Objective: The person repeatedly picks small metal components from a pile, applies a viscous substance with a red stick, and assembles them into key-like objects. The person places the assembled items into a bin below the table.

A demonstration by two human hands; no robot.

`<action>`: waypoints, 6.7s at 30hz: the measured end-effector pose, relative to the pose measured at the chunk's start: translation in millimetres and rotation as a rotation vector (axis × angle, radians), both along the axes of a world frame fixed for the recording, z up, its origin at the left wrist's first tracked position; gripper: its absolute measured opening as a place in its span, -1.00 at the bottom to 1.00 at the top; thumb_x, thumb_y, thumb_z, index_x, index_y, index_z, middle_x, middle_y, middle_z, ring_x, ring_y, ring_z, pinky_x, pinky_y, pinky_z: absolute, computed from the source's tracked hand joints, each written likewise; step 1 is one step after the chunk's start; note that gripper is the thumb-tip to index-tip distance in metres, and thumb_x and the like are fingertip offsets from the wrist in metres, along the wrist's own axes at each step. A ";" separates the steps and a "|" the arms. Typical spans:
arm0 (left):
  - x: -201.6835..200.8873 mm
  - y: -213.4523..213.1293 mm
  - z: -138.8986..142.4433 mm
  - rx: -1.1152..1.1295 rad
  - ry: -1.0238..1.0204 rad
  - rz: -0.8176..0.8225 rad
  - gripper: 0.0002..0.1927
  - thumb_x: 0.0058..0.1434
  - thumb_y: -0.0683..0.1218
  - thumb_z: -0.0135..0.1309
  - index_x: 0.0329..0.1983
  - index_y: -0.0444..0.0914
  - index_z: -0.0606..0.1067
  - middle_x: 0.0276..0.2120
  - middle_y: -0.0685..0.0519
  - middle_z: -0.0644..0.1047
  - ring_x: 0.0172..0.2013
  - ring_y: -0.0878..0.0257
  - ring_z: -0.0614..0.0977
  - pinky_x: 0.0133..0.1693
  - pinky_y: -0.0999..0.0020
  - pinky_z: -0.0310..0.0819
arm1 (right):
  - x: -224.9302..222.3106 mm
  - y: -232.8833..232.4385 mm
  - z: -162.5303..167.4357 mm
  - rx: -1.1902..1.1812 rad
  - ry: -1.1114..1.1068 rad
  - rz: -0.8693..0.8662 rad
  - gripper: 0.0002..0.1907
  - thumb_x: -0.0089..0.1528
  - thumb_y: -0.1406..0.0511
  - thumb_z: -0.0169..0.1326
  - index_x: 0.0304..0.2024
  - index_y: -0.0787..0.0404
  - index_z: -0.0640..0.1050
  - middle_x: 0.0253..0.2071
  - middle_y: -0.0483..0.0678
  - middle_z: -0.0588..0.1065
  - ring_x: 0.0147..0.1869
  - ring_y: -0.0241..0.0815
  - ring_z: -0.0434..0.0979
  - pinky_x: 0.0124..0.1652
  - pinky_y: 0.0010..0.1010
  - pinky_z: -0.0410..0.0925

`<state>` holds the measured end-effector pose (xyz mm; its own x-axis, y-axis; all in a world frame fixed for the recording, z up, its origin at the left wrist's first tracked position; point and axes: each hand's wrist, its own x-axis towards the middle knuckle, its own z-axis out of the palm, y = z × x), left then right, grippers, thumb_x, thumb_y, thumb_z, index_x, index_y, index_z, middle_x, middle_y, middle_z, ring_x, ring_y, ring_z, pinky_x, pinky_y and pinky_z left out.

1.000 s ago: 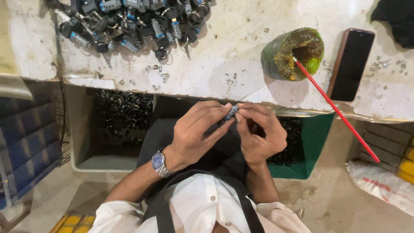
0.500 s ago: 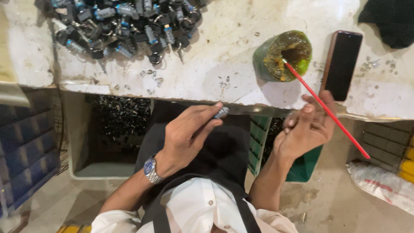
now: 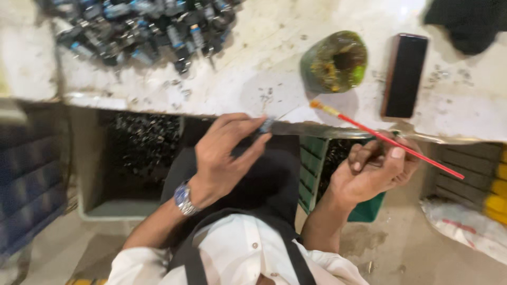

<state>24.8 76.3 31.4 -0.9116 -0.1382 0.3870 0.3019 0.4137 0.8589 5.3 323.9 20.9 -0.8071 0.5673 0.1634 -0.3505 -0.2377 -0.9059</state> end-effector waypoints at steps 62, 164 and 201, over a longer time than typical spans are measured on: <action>14.0 2.4 -11.1 0.059 0.082 -0.060 -0.62 0.12 -0.29 0.41 -0.01 -0.33 0.56 -0.13 -0.01 0.61 -0.08 0.07 0.64 -0.03 0.27 0.60 | 19.1 -81.9 -5.6 0.527 -0.167 0.408 -0.85 0.24 0.56 0.28 -0.16 0.38 0.59 -0.09 0.08 0.59 -0.21 -0.37 0.54 -0.33 -0.65 0.37; 12.7 -19.2 -11.2 0.017 0.048 0.041 -0.62 0.14 -0.26 0.39 0.03 -0.29 0.59 -0.12 -0.01 0.61 -0.08 0.10 0.63 0.01 0.27 0.57 | 14.1 -85.3 -4.2 0.318 -0.246 0.457 -0.87 0.25 0.53 0.21 -0.16 0.30 0.63 -0.16 0.03 0.63 -0.45 -0.46 0.43 -0.47 -0.66 0.26; 9.5 -3.3 0.6 0.031 0.046 0.037 -0.65 0.14 -0.31 0.39 -0.01 -0.32 0.58 -0.17 -0.03 0.63 -0.11 0.09 0.63 -0.02 0.27 0.56 | -7.1 3.9 11.9 0.250 0.053 0.010 -0.88 0.45 0.38 0.08 -0.05 0.36 0.50 -0.52 -0.15 0.36 -0.61 -0.47 0.14 -0.67 -0.61 0.02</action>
